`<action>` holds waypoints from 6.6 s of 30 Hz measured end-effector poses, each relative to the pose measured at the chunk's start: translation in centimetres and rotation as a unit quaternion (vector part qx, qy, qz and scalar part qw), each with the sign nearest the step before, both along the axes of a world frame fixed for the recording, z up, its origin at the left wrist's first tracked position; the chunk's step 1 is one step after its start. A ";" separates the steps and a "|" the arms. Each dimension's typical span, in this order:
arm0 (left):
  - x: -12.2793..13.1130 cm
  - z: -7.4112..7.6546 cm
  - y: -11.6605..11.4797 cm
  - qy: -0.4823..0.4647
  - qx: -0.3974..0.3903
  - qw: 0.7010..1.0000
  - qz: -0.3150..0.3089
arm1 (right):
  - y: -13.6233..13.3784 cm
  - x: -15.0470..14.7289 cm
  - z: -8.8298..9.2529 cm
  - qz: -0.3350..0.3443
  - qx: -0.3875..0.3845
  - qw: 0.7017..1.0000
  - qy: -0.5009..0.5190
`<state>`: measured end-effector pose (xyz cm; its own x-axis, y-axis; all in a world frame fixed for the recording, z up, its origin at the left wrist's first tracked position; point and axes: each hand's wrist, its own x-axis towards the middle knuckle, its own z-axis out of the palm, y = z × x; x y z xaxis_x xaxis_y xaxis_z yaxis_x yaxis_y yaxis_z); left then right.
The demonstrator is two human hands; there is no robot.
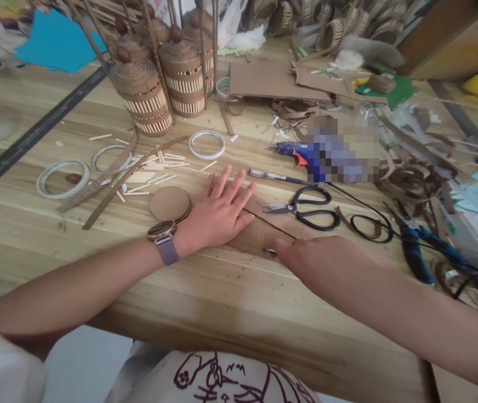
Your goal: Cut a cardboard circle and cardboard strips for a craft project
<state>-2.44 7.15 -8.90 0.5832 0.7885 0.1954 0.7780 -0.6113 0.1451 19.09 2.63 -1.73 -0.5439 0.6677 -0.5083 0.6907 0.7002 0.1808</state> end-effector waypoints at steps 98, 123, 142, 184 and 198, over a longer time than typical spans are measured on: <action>0.2 0.3 0.0 0.014 -0.045 0.999 0.011 | -2.9 8.8 -0.1 0.014 0.046 0.999 0.025; -0.2 -0.6 0.4 -0.004 -0.042 0.999 0.005 | -4.7 13.7 -2.2 -0.002 0.079 0.997 0.011; -0.3 -0.7 0.5 0.009 -0.032 0.999 0.009 | -4.1 13.8 -1.6 -0.041 0.002 0.997 0.072; 0.8 0.3 -0.3 0.007 -0.015 1.000 0.015 | -0.1 -1.1 1.0 -0.002 -0.004 1.000 -0.029; 0.8 0.3 -0.3 0.008 -0.023 1.000 0.016 | -0.2 -1.2 0.8 0.025 0.008 0.999 -0.027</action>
